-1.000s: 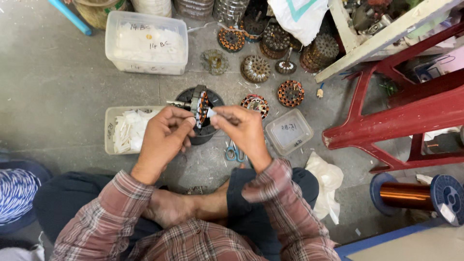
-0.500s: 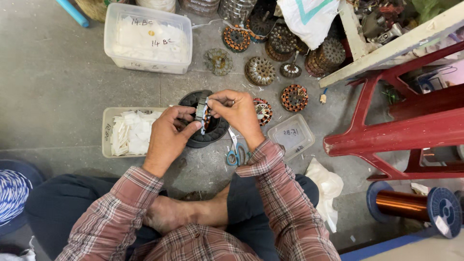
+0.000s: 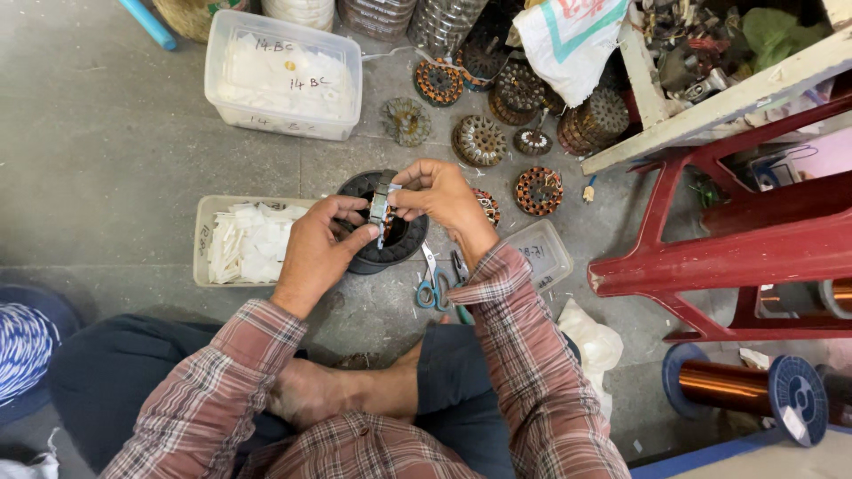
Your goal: The person sits on the floor and repeatedly cuts small white plastic strips with scissors, then inserts them into the slots of a cylindrical electrical component. The person uses pliers to adjust the strips within the component. The task involves repetitive cutting and insertion of insulating material into a motor or generator stator.
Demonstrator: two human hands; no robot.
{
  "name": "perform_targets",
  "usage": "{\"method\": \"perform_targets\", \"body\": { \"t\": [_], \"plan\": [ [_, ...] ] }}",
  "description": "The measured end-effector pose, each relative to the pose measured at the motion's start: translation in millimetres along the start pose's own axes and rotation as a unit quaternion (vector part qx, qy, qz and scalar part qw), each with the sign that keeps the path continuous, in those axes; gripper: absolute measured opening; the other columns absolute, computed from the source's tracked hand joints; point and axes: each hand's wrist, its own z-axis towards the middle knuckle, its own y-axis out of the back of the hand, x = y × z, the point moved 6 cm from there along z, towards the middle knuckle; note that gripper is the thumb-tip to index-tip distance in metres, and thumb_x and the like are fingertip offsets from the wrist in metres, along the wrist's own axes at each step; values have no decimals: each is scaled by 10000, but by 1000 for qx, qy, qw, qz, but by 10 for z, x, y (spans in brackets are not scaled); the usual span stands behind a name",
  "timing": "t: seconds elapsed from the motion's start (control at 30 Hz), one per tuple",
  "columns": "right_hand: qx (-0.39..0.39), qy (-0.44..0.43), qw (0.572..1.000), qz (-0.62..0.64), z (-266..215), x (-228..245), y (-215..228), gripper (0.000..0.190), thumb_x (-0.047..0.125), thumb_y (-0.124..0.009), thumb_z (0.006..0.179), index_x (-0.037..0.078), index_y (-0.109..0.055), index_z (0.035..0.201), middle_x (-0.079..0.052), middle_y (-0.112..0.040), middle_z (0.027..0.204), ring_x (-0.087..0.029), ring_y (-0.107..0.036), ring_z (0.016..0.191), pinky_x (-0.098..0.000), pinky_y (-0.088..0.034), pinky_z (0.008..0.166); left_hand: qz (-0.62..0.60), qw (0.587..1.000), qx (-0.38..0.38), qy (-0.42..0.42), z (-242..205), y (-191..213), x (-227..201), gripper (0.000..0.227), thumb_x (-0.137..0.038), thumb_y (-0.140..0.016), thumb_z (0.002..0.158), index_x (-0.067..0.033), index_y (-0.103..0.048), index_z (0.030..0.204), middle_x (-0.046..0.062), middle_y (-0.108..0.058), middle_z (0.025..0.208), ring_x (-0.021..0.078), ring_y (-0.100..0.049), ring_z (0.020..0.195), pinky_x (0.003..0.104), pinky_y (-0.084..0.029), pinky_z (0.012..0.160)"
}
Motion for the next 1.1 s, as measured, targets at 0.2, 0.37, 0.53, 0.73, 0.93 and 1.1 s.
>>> {"method": "perform_targets", "body": {
  "t": [0.2,0.37,0.53,0.73,0.93,1.1],
  "plan": [
    [5,6,1000,28,-69,17,52,321,26,-850,780,-48,-704,1056,-125,-755,902,-154,-722,719,-277,-616,609,9,1000,-5,-18,3,20,-41,378,-151,-853,804,-70,-722,1149,37,-735,908,100,-604,677,255,-521,624],
    [-39,153,987,-11,-305,119,8,329,11,-861,799,-11,-671,1068,-80,-764,967,-104,-717,828,-259,-610,725,0,996,-39,-82,-78,71,-217,253,-133,-814,869,-44,-735,1091,47,-717,954,93,-669,751,252,-552,666],
    [-78,262,948,-161,-834,390,-218,352,6,-882,824,8,-690,1119,-34,-746,937,-101,-687,823,-266,-578,753,-172,984,53,-12,16,-80,-267,198,-127,-746,935,-13,-738,1096,51,-749,951,77,-674,767,225,-563,658],
    [0,232,972,41,-952,383,-273,393,16,-769,889,0,-633,1257,-44,-717,961,-116,-697,873,-268,-591,794,-274,951,107,91,81,-144,-182,180,-78,-757,909,19,-748,1060,89,-763,899,110,-701,729,239,-594,650],
    [-35,167,975,143,-883,37,-107,185,44,-681,989,-42,-704,1151,-99,-753,911,-177,-731,785,-305,-626,703,-274,952,90,104,48,-163,-202,178,-68,-759,905,30,-742,1052,94,-757,887,111,-702,715,237,-607,637],
    [-93,147,982,74,-981,-454,94,185,76,-716,980,-9,-733,1143,-81,-749,890,-142,-722,765,-288,-611,692,-269,953,79,114,-11,-123,-222,154,-41,-738,911,41,-725,1041,99,-746,882,139,-726,751,269,-638,667]
  ]
}}
